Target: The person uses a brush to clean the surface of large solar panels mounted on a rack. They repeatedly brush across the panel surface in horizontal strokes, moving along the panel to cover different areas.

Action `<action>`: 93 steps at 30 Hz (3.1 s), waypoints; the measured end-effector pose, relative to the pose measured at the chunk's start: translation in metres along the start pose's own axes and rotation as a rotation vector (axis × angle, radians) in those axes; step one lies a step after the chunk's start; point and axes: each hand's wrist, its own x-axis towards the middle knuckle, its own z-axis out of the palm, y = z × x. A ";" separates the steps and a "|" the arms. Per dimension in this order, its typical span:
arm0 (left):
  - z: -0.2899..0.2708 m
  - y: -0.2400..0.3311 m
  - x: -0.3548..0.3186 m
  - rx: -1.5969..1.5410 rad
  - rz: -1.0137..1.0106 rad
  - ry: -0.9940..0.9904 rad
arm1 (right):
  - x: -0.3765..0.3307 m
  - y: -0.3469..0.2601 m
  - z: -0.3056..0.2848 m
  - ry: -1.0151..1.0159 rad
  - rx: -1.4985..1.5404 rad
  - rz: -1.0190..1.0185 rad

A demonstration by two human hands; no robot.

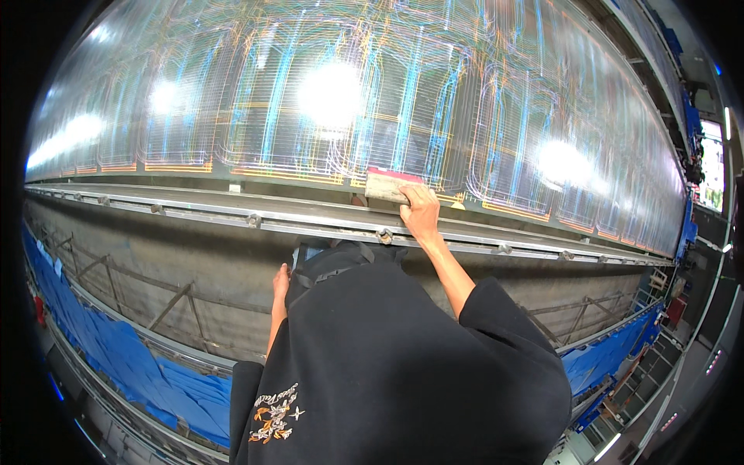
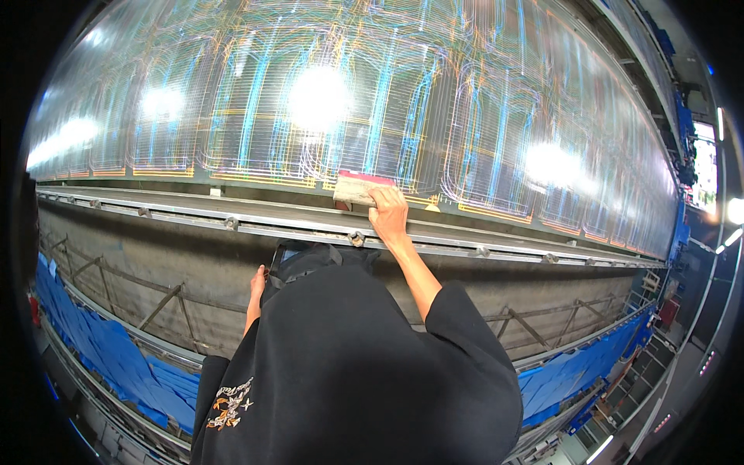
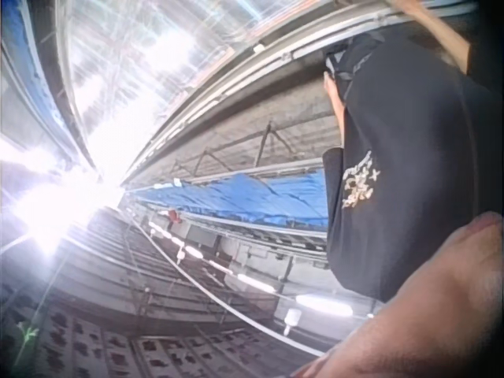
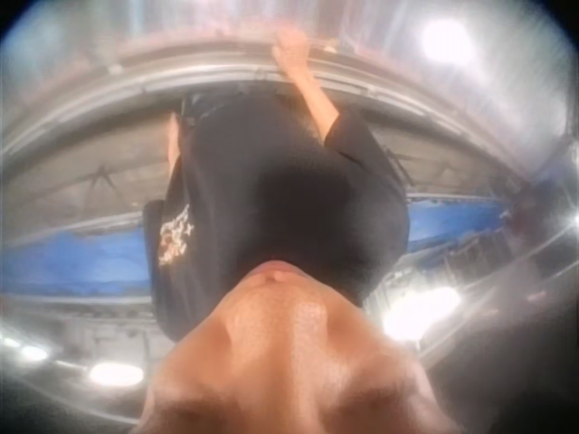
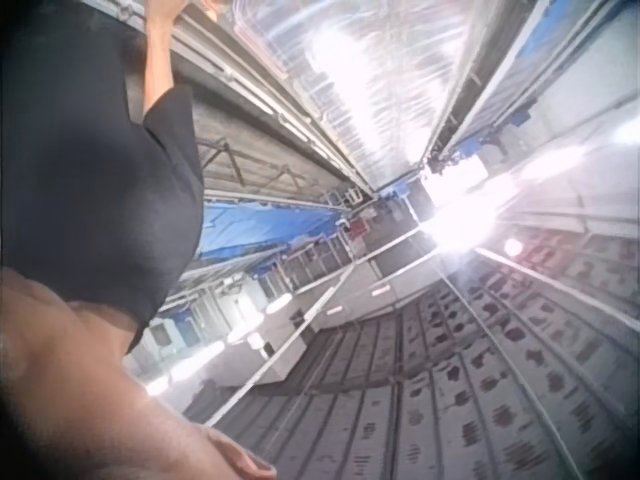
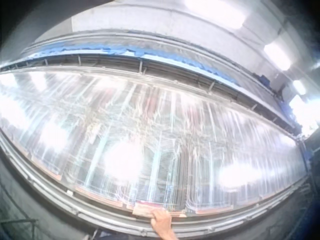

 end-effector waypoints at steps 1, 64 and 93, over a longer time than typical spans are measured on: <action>-0.004 0.001 0.002 -0.025 -0.005 0.020 | 0.004 -0.006 0.000 -0.010 0.002 0.056; -0.364 -0.033 0.226 -0.325 -0.200 -0.080 | 0.157 -0.243 0.235 0.099 -0.139 0.122; -0.744 -0.080 0.388 -0.587 -0.412 0.029 | 0.244 -0.595 0.537 0.008 -0.231 -0.131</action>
